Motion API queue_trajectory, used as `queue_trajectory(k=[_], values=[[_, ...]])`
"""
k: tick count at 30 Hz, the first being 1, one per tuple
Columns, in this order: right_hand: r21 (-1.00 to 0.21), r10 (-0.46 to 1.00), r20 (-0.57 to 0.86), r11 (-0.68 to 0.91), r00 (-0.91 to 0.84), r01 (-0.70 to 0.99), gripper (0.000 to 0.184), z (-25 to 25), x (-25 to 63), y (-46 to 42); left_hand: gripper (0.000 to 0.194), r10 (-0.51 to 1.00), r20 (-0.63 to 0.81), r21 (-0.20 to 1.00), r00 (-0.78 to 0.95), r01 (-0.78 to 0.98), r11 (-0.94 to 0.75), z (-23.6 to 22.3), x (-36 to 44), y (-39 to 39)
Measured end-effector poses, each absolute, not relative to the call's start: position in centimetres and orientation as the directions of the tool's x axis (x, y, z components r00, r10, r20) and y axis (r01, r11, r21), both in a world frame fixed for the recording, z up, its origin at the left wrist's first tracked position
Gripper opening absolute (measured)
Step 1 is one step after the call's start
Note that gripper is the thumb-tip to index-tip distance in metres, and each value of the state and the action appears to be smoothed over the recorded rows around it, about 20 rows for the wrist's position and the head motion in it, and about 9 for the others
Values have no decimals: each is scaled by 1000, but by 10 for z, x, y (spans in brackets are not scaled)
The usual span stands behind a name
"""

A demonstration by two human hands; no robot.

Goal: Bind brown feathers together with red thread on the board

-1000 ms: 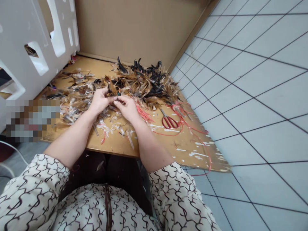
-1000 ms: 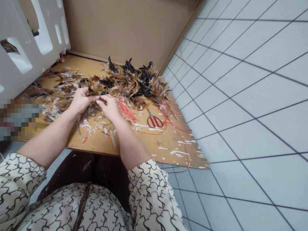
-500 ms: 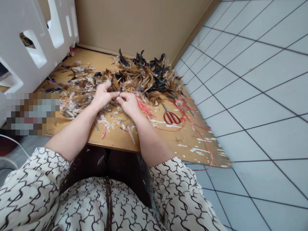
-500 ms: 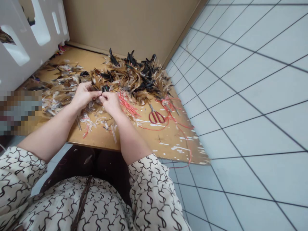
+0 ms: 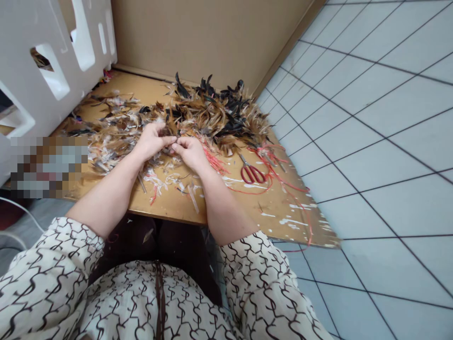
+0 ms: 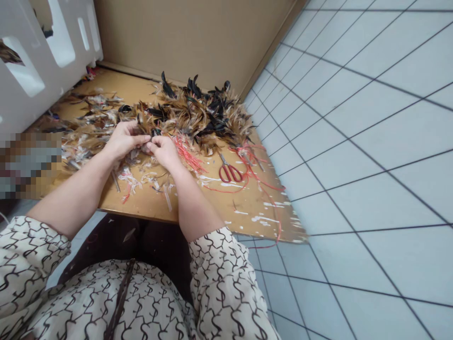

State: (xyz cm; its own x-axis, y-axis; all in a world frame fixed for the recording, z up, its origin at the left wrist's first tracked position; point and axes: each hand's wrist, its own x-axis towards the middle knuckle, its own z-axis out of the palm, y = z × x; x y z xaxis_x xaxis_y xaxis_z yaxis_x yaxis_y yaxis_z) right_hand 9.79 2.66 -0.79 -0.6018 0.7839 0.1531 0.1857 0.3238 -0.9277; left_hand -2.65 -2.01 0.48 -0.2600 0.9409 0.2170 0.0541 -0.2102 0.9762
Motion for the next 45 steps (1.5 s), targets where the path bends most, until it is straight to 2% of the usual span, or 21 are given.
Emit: queue_trajectory(k=[3, 6, 9, 12, 16, 20, 23, 26, 29, 31, 34, 36, 45], values=[[-965, 842, 143, 236, -520, 118, 23, -7, 98, 29, 7, 926, 243, 967, -288, 144, -209, 4, -34, -19], [-983, 897, 109, 161, -429, 87, 23, -6, 98, 33, 1, 898, 295, 909, -327, 385, -158, -2, -46, -16], [-988, 914, 90, 133, -396, 83, 21, -4, 99, 34, 10, 910, 343, 734, -232, 671, -106, -11, -55, -13], [-991, 914, 86, 121, -395, 64, 22, -3, 99, 33, 19, 941, 333, 521, -66, 844, -125, -17, -56, -12], [-995, 909, 65, 91, -412, 46, 25, -2, 98, 30, 27, 956, 291, 318, 38, 939, -134, -18, -52, -14], [-997, 906, 46, 68, -420, 38, 26, -4, 98, 30, 24, 963, 266, 246, 47, 962, -115, -19, -49, -13], [-997, 906, 47, 69, -421, 37, 23, -6, 98, 32, 16, 958, 284, 295, 26, 949, -114, -21, -50, -11], [-997, 909, 53, 74, -413, 34, 21, -8, 98, 34, 9, 916, 383, 513, -118, 852, -105, -19, -50, -9], [-999, 921, 27, 35, -387, 15, 19, -7, 99, 36, 5, 862, 368, 824, -349, 552, -129, -10, -47, -10], [-1000, 926, -3, -7, -377, -10, 17, -6, 99, 36, 7, 854, 283, 941, -436, 298, -159, -3, -44, -12], [-998, 920, -28, -46, -391, -36, 16, -5, 100, 34, 10, 878, 166, 984, -448, 13, -180, 5, -41, -16], [-997, 915, -39, -61, -402, -42, 15, -4, 100, 32, 10, 905, 129, 980, -405, -90, -180, 7, -38, -17], [-997, 919, -28, -54, -394, -55, 24, 0, 94, 24, 22, 948, 99, 984, -302, -112, -138, 7, -25, -20]])
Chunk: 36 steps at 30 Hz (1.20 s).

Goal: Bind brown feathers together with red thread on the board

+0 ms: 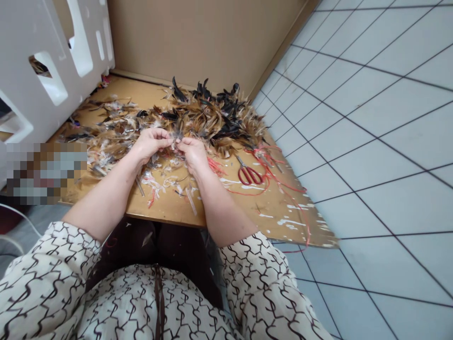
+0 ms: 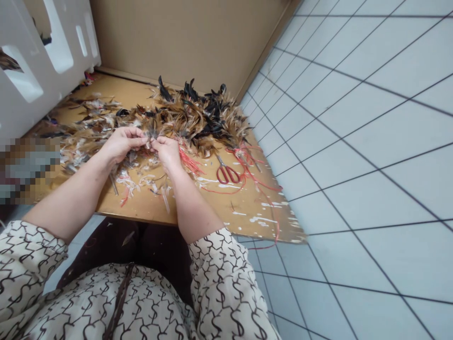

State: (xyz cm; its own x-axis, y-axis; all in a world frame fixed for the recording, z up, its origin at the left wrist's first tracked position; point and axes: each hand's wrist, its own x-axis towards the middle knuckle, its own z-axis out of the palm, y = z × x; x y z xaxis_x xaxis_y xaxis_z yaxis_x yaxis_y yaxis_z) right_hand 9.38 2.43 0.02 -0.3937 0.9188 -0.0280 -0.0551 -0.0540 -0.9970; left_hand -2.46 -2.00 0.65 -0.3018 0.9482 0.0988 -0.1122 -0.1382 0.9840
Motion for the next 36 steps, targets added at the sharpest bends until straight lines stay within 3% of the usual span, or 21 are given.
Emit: queue_trajectory(k=[7, 15, 23, 31, 36], values=[[-993, 892, -32, -80, -450, -88, 21, -1, 96, 23, 26, 938, 128, 983, -323, -81, -162, 8, -23, -22], [-988, 881, -70, -126, -468, -88, 31, -1, 95, 22, 26, 935, 171, 980, -310, -46, -195, 2, -21, -20], [-987, 916, -53, -108, -399, -117, 33, 2, 96, 24, 11, 950, 97, 989, -298, -77, -125, 9, -25, -22], [-987, 927, -45, -99, -371, -128, 32, 4, 96, 25, 19, 966, 33, 999, -258, -12, -38, 11, -23, -25], [-988, 931, -50, -99, -363, -118, 31, 3, 96, 26, 17, 936, 26, 999, -352, -23, -36, 14, -22, -25]])
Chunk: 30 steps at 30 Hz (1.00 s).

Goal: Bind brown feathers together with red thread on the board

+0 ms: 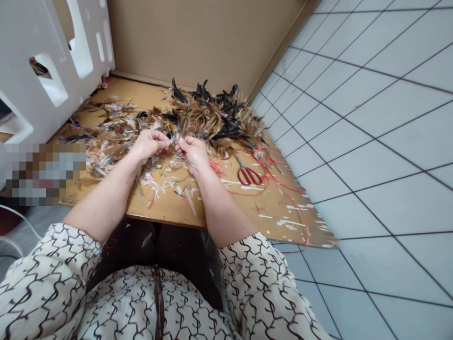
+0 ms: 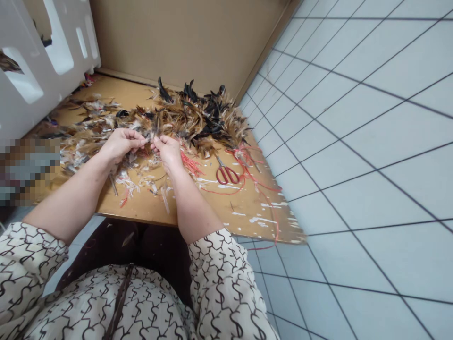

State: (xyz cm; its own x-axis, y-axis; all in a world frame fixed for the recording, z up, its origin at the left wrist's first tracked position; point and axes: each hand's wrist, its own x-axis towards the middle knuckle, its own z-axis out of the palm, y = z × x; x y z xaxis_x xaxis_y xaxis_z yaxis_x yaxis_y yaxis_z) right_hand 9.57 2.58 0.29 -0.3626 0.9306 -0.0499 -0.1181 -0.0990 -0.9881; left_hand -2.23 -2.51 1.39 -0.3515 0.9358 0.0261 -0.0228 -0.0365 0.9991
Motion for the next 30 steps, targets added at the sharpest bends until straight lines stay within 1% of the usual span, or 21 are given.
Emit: queue_trajectory(k=[4, 6, 8, 12, 15, 21, 26, 30], values=[[-983, 925, -69, -128, -374, -135, 26, 3, 97, 27, 12, 873, 17, 986, -488, -138, -96, 13, -29, -22], [-979, 921, -77, -143, -383, -148, 24, 2, 97, 28, 11, 857, 0, 974, -515, -195, -117, 13, -31, -21], [-974, 918, -86, -159, -387, -160, 23, 1, 97, 28, 10, 875, -15, 965, -484, -237, -114, 12, -31, -21], [-970, 916, -79, -161, -394, -181, 20, -2, 95, 26, 14, 930, -43, 961, -364, -270, -62, 10, -24, -22], [-970, 912, -59, -149, -405, -193, 22, -5, 93, 25, 16, 947, -62, 957, -315, -290, -34, 9, -19, -23], [-978, 911, -27, -110, -412, -177, 26, -9, 92, 26, 24, 959, -77, 947, -273, -321, -15, 9, -19, -22], [-981, 905, 18, -65, -424, -181, 25, -11, 92, 25, 20, 960, -86, 943, -268, -332, -8, 10, -19, -22], [-982, 901, 20, -64, -433, -178, 22, -11, 91, 23, 20, 957, -87, 962, -275, -272, 9, 12, -16, -24]])
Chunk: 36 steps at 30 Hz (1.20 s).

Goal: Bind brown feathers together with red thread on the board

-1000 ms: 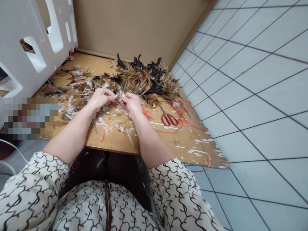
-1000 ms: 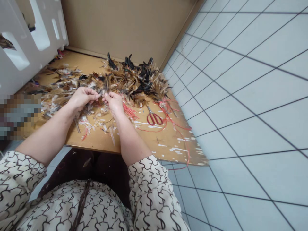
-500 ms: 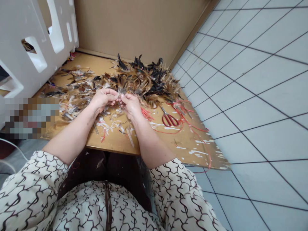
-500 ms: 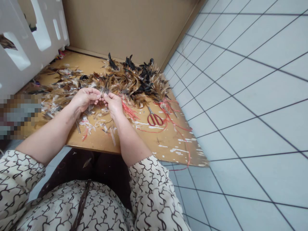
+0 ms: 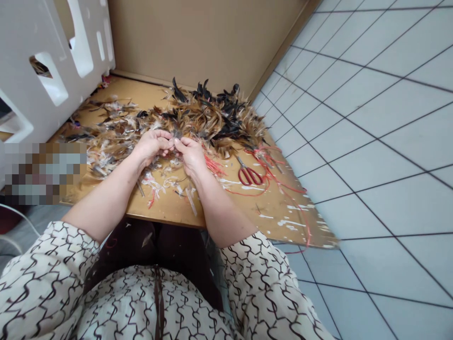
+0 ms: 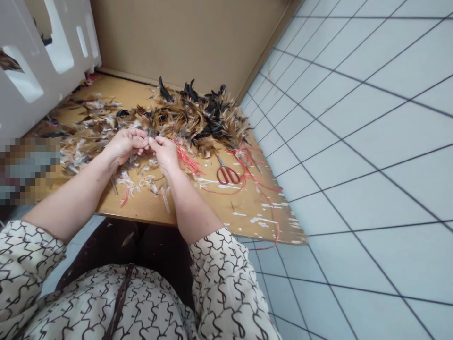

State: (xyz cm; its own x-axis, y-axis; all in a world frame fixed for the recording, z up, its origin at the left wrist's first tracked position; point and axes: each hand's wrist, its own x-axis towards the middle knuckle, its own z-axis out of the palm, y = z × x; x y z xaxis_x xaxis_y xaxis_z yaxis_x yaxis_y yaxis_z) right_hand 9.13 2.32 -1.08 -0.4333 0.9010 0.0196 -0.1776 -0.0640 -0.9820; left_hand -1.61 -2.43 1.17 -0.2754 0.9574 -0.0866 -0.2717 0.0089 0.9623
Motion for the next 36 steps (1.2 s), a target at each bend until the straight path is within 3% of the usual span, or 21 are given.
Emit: queue_trajectory(k=[5, 9, 14, 21, 24, 28, 32, 36], values=[[-978, 914, 6, -79, -405, -192, 22, -7, 92, 24, 23, 964, -36, 996, -265, -85, 14, 13, -18, -26], [-972, 932, -41, -121, -359, -203, 24, -2, 94, 26, 16, 991, 6, 991, -133, 134, 12, 10, -27, -26], [-978, 940, -62, -124, -336, -167, 27, -1, 96, 28, 10, 997, -21, 909, 79, 416, -14, 1, -30, -24], [-989, 926, -50, -97, -375, -109, 23, -1, 94, 26, 18, 991, 26, 770, 133, 630, -104, -7, -20, -24], [-986, 927, -56, -109, -371, -123, 22, -1, 95, 26, 20, 997, 37, 838, 61, 542, -64, -3, -19, -25], [-975, 936, -51, -121, -348, -184, 22, -2, 96, 28, 14, 980, 92, 987, -179, 145, -67, 5, -24, -24], [-965, 929, -64, -150, -365, -213, 20, -3, 96, 27, 16, 954, 39, 987, -298, -139, -84, 11, -26, -23], [-961, 916, -110, -197, -387, -194, 22, -3, 93, 22, 17, 944, 20, 970, -330, -223, -99, 12, -23, -23]])
